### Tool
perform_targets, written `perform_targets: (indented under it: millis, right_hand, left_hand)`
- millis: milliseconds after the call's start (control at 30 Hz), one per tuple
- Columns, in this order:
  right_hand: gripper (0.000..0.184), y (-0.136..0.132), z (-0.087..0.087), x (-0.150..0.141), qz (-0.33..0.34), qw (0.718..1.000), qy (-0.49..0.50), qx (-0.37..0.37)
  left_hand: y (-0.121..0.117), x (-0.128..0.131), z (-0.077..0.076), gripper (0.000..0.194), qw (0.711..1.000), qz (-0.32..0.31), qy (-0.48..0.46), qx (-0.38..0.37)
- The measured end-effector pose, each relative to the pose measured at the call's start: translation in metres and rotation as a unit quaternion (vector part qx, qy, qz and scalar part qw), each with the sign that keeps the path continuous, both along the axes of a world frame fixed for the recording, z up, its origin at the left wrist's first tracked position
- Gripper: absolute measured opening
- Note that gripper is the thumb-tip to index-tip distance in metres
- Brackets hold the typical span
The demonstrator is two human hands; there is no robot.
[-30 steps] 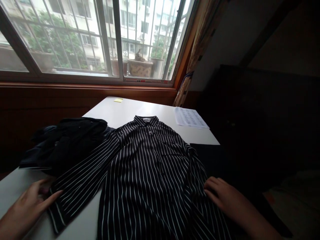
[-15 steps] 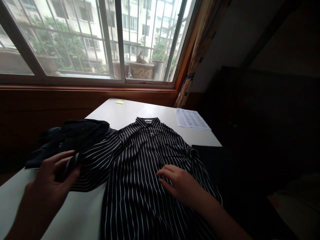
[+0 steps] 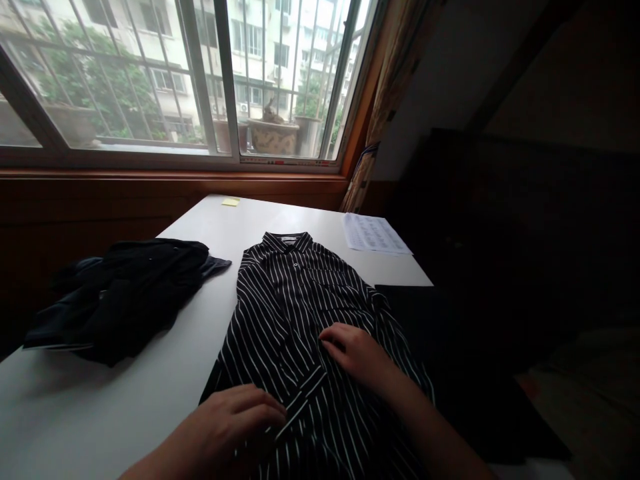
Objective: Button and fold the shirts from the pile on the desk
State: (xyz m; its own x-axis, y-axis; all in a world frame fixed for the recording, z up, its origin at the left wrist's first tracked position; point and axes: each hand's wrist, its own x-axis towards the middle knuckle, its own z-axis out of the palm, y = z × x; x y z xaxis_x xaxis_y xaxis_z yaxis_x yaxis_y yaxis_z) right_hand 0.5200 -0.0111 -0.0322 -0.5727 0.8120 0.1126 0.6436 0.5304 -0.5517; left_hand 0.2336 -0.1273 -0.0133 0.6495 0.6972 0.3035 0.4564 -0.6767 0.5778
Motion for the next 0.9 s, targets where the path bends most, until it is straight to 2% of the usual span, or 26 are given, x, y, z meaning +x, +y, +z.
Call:
perform_targets:
  millis: [100, 167, 267, 367, 467, 567, 700, 833, 900]
  right_hand:
    - [0.013, -0.006, 0.004, -0.001, 0.045, 0.999, 0.018, 0.004]
    - [0.013, -0.011, 0.008, -0.004, 0.086, 0.996, 0.025, 0.014]
    - [0.021, -0.019, 0.012, -0.009, 0.153, 0.988, 0.013, 0.006]
    - [0.035, -0.023, 0.009, -0.012, 0.194, 0.981, 0.001, -0.003]
    - [0.04, -0.023, 0.002, -0.011, 0.199, 0.98, -0.009, 0.001]
    - [0.036, -0.022, -0.004, -0.007, 0.183, 0.983, -0.007, -0.001]
    - [0.023, -0.021, -0.011, -0.003, 0.172, 0.985, 0.007, 0.016]
    - [0.014, -0.02, -0.017, -0.004, 0.191, 0.98, 0.021, 0.06]
    - [0.01, -0.019, -0.02, -0.005, 0.196, 0.977, 0.034, 0.075]
  left_hand:
    - [-0.001, -0.021, -0.006, 0.02, 0.995, 0.078, 0.03, -0.048]
    - [-0.003, -0.024, -0.013, 0.018, 0.99, 0.113, 0.053, -0.058]
    - [-0.007, -0.009, -0.023, 0.019, 0.986, 0.128, 0.086, -0.066]
    - [-0.007, 0.021, -0.025, 0.026, 0.984, 0.115, 0.122, -0.062]
    - [-0.001, 0.05, -0.027, 0.028, 0.98, 0.114, 0.153, -0.057]
    - [0.007, 0.065, -0.031, 0.026, 0.973, 0.141, 0.17, -0.059]
    - [0.011, 0.064, -0.038, 0.028, 0.969, 0.165, 0.17, -0.074]
    - [0.007, 0.058, -0.042, 0.038, 0.974, 0.165, 0.139, -0.067]
    - [0.005, 0.058, -0.043, 0.037, 0.974, 0.17, 0.131, -0.069]
